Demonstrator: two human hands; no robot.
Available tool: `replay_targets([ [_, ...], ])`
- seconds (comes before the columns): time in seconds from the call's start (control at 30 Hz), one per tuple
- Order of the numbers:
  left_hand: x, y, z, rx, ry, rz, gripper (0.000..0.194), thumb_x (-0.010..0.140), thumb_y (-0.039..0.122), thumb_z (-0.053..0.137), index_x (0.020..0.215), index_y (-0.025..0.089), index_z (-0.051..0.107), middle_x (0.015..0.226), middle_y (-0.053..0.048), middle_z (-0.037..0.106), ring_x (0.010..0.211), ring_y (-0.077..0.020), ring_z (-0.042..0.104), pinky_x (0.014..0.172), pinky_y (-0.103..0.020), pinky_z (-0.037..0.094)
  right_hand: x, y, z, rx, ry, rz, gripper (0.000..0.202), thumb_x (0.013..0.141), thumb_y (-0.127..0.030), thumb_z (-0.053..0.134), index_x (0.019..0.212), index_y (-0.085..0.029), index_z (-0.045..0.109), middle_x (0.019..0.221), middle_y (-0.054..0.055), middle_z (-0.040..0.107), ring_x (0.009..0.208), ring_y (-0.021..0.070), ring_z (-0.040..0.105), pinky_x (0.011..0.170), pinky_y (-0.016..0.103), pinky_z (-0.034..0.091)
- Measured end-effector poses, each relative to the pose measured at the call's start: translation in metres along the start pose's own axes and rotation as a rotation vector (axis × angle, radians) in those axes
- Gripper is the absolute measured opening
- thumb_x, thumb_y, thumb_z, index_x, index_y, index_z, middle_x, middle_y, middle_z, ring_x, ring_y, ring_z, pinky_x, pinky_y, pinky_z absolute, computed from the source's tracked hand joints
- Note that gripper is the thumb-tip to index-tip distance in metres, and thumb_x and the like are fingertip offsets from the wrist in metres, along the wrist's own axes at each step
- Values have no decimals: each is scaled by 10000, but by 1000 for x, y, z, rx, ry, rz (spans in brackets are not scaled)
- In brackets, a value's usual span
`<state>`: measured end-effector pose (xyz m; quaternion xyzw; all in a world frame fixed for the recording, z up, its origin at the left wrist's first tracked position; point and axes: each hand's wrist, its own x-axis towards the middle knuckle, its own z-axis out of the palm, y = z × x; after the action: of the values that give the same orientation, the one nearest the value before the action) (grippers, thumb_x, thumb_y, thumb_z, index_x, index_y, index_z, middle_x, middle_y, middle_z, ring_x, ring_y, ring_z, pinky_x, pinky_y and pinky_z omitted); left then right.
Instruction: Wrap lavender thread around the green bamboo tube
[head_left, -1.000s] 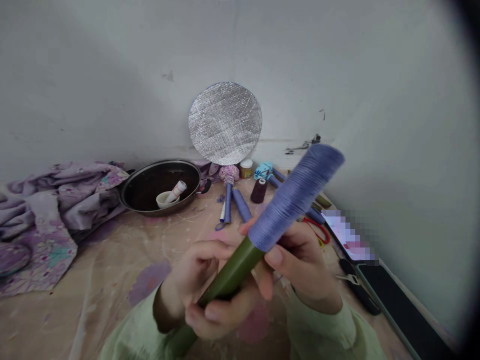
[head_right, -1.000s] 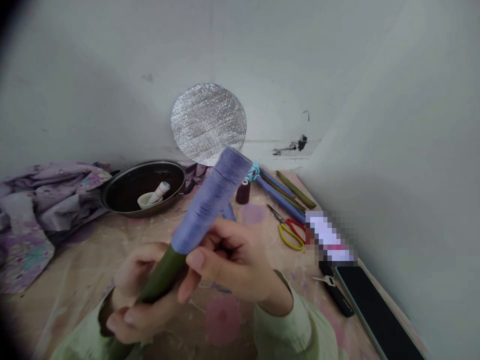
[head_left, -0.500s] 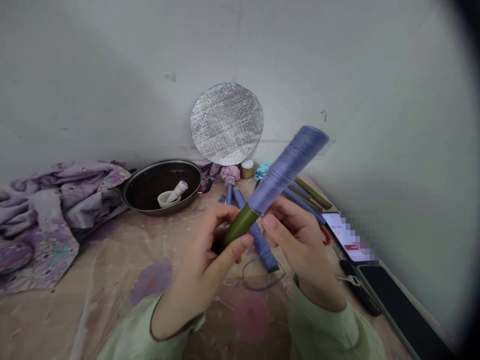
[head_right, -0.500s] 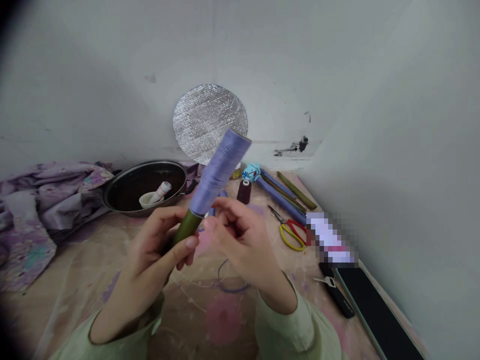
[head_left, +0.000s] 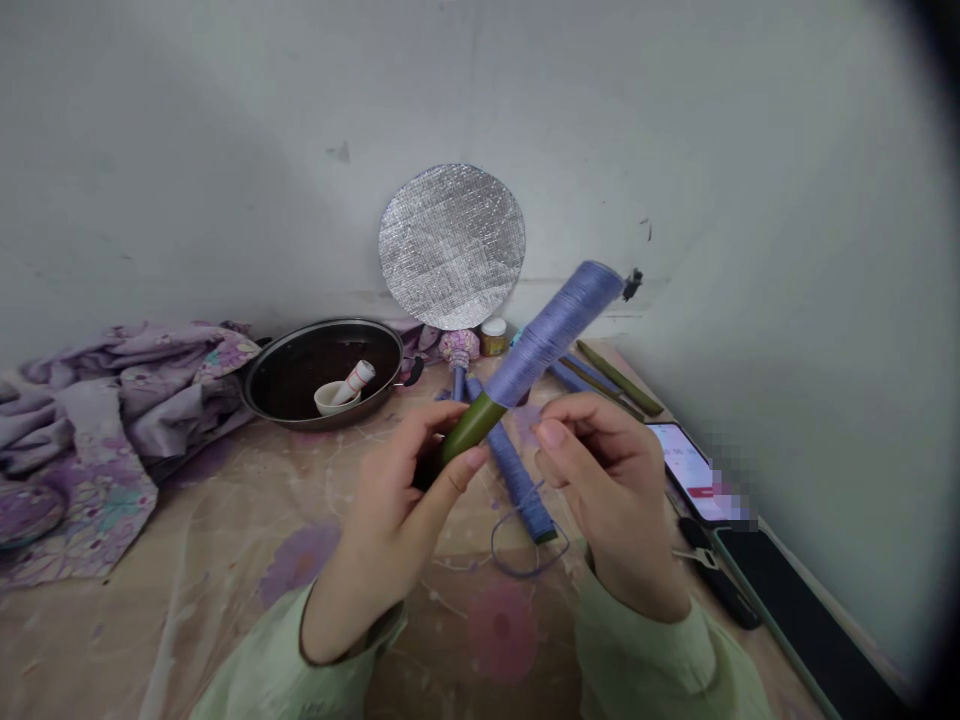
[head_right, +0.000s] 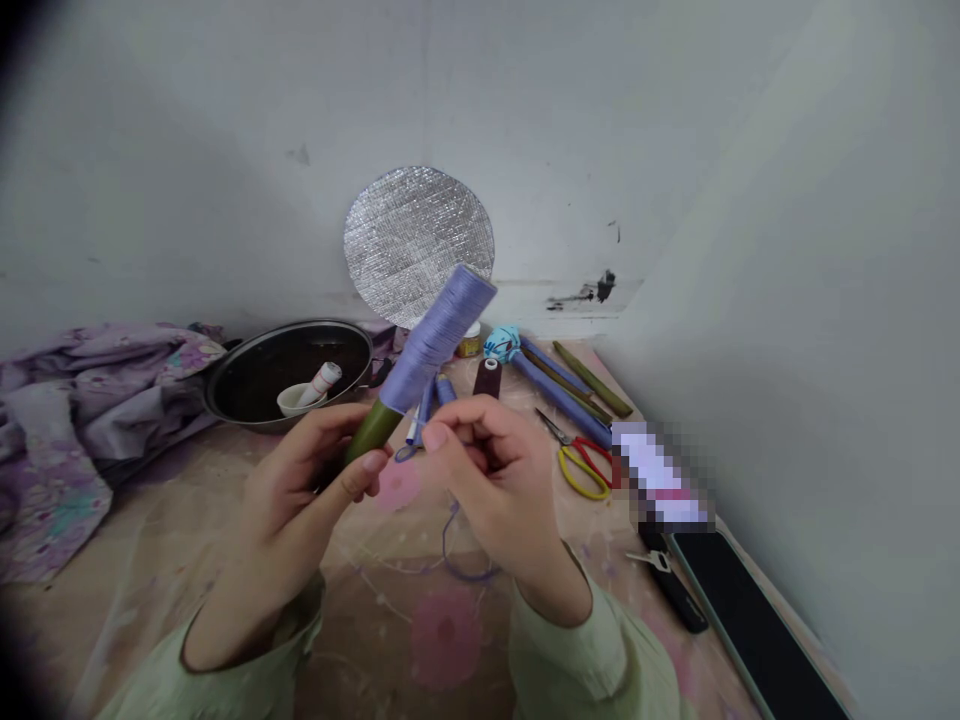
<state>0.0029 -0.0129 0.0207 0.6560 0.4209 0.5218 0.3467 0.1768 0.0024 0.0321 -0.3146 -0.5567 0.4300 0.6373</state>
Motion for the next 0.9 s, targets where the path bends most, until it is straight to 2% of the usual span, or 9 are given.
replay_targets([
  [0.17, -1, -7, 2, 36, -29, 121, 438, 1022, 212, 574, 1389, 438, 501, 1041, 38, 641, 723, -67, 579, 625, -191, 474, 0, 1, 2, 25, 5, 25, 119, 902, -213, 724, 786, -240, 714, 586, -72, 511, 470, 59, 328, 431, 196, 243],
  [0.3, -1, -7, 2, 42, -31, 129, 449, 1022, 200, 563, 1413, 417, 525, 1105, 1, 656, 730, -88, 572, 587, -201, 453, 1, 0, 3, 12, -5, 22, 122, 895, -213, 719, 775, -237, 710, 577, -70, 539, 461, 57, 356, 420, 175, 271],
  [0.37, -1, -7, 2, -3, -22, 113, 441, 1015, 209, 573, 1417, 389, 544, 1036, -6, 658, 695, -96, 565, 564, -209, 449, 2, 0, 4, -7, -16, 19, 127, 889, -196, 712, 768, -236, 706, 574, -68, 561, 462, 59, 379, 417, 166, 290],
  [0.47, -1, -4, 1, -123, -34, 53, 418, 1010, 230, 587, 1386, 413, 579, 912, 23, 631, 640, -81, 552, 554, -198, 450, 3, -1, 5, -33, -14, 16, 123, 881, -182, 705, 772, -237, 710, 585, -60, 593, 475, 66, 417, 421, 165, 325],
  [0.6, -2, 5, 1, -328, -79, -70, 364, 991, 273, 630, 1310, 450, 629, 882, 37, 618, 607, -50, 535, 534, -152, 434, 2, 0, 5, -39, -13, 24, 118, 888, -187, 708, 785, -241, 721, 602, -55, 613, 501, 71, 450, 442, 165, 350],
  [0.73, -2, 14, 1, -540, -143, -201, 347, 975, 274, 652, 1292, 416, 652, 837, 26, 628, 559, -30, 507, 502, -120, 387, -1, 5, 4, 59, -38, 58, 104, 920, -222, 714, 820, -247, 729, 608, -66, 588, 491, 54, 401, 446, 157, 316],
  [0.9, 1, 16, -1, -800, -266, -262, 308, 984, 255, 621, 1258, 383, 673, 781, 23, 634, 482, -3, 462, 467, -92, 354, -1, 4, 6, 122, -54, 64, 102, 920, -271, 739, 823, -240, 728, 586, -77, 514, 476, 52, 332, 429, 160, 277],
])
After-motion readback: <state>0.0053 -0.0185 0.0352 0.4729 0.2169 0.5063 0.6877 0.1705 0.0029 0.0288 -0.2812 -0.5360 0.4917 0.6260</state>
